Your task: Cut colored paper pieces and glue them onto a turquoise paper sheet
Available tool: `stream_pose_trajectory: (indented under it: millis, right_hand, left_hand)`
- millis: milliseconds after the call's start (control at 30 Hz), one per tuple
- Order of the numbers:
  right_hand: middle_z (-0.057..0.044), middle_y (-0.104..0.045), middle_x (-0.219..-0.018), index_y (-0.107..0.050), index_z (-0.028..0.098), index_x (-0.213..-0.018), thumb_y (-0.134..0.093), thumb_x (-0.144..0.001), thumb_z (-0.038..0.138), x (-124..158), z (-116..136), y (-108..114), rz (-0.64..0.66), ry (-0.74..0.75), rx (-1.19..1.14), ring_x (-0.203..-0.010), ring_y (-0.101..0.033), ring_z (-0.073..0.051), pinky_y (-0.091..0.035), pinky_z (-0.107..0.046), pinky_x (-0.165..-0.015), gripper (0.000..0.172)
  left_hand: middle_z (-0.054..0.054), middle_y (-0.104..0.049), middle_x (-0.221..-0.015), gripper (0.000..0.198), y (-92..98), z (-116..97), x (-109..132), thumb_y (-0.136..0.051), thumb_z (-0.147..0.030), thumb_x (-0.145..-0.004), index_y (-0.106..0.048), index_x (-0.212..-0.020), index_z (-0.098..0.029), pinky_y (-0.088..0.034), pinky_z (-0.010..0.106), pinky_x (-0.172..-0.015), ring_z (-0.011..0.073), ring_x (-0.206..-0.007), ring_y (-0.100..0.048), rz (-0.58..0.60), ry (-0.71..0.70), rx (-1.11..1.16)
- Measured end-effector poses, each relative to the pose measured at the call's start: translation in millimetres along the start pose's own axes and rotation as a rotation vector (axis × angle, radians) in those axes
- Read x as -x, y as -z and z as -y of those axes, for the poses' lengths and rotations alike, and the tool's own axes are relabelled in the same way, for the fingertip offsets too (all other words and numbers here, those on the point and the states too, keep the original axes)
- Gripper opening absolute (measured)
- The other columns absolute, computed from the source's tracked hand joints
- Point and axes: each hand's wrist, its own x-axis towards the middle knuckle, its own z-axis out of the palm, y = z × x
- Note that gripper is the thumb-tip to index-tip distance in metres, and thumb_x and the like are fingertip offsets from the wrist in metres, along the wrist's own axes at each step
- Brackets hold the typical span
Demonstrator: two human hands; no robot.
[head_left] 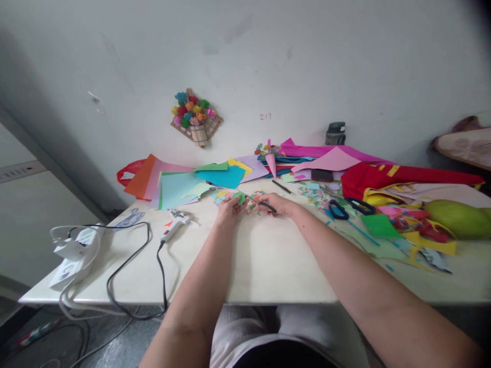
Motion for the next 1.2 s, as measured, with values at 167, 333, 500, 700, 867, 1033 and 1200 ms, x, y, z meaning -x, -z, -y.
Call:
stream_pose_trajectory:
  millis: [167,333,500,700,867,1033,1200]
  right_hand:
    - [0.008,-0.042,-0.046,-0.058,0.013,-0.085,-0.068,-0.064,0.035,2.5,3.0,-0.7,-0.024,-0.019,-0.037,-0.033,-0.034,-0.004,-0.027,-0.017,-0.031,0.033]
    - [0.007,-0.043,-0.047,-0.057,0.012,-0.079,-0.072,-0.06,0.033,6.5,8.4,-0.6,-0.104,-0.041,-0.127,-0.037,-0.036,-0.004,-0.028,-0.016,-0.032,0.032]
    - [0.007,-0.043,-0.048,-0.056,0.013,-0.075,-0.074,-0.058,0.033,6.3,8.0,0.6,-0.123,-0.011,-0.183,-0.038,-0.038,-0.004,-0.029,-0.015,-0.033,0.032]
    - [0.005,-0.05,-0.05,-0.054,0.013,-0.072,-0.075,-0.056,0.029,4.4,8.3,0.7,-0.238,0.05,-0.212,-0.041,-0.042,-0.004,-0.034,-0.016,-0.036,0.031]
    - [0.005,-0.055,-0.055,-0.054,0.014,-0.079,-0.072,-0.057,0.02,3.2,12.0,2.0,-0.331,0.107,-0.242,-0.046,-0.049,-0.006,-0.04,-0.018,-0.043,0.03]
    - [0.006,-0.054,-0.054,-0.054,0.014,-0.081,-0.068,-0.058,0.015,-1.1,9.2,2.6,-0.344,0.153,-0.265,-0.048,-0.05,-0.006,-0.04,-0.018,-0.047,0.027]
    - [0.007,-0.052,-0.052,-0.054,0.014,-0.082,-0.064,-0.058,0.014,-2.4,8.3,1.7,-0.333,0.194,-0.244,-0.046,-0.047,-0.006,-0.038,-0.019,-0.047,0.027]
  left_hand:
    - [0.005,-0.066,-0.073,0.02,-0.6,-1.7,1.9,-0.07,-0.017,-0.062,-0.055,-0.075,-0.014,-0.053,0.028,-0.064,0.0182,-0.07,-0.066,0.012,-0.004,-0.008]
    - [0.003,-0.064,-0.067,0.019,-2.9,-2.5,4.4,-0.07,-0.017,-0.063,-0.055,-0.074,-0.013,-0.052,0.025,-0.059,0.0137,-0.06,-0.063,0.047,-0.006,-0.038]
    - [-0.001,-0.058,-0.059,0.02,-6.5,-2.3,6.9,-0.073,-0.016,-0.059,-0.056,-0.069,-0.012,-0.051,0.024,-0.056,0.0103,-0.052,-0.058,0.099,-0.035,-0.061]
    - [-0.001,-0.059,-0.058,0.026,-7.6,-1.0,7.4,-0.077,-0.024,-0.055,-0.06,-0.071,-0.013,-0.047,0.024,-0.049,0.0108,-0.049,-0.056,0.231,-0.054,-0.173]
    - [0.001,-0.063,-0.062,0.039,-7.1,3.2,4.9,-0.079,-0.022,-0.051,-0.062,-0.085,-0.013,-0.048,0.024,-0.051,0.0124,-0.05,-0.059,0.263,-0.032,-0.255]
    - [0.002,-0.064,-0.065,0.046,-9.4,3.6,8.6,-0.079,-0.023,-0.052,-0.061,-0.093,-0.013,-0.052,0.028,-0.061,0.0144,-0.058,-0.063,0.291,-0.005,-0.304]
    - [0.001,-0.064,-0.064,0.046,-11.4,3.1,10.1,-0.079,-0.024,-0.053,-0.06,-0.093,-0.013,-0.052,0.029,-0.063,0.0135,-0.057,-0.062,0.315,0.012,-0.349]
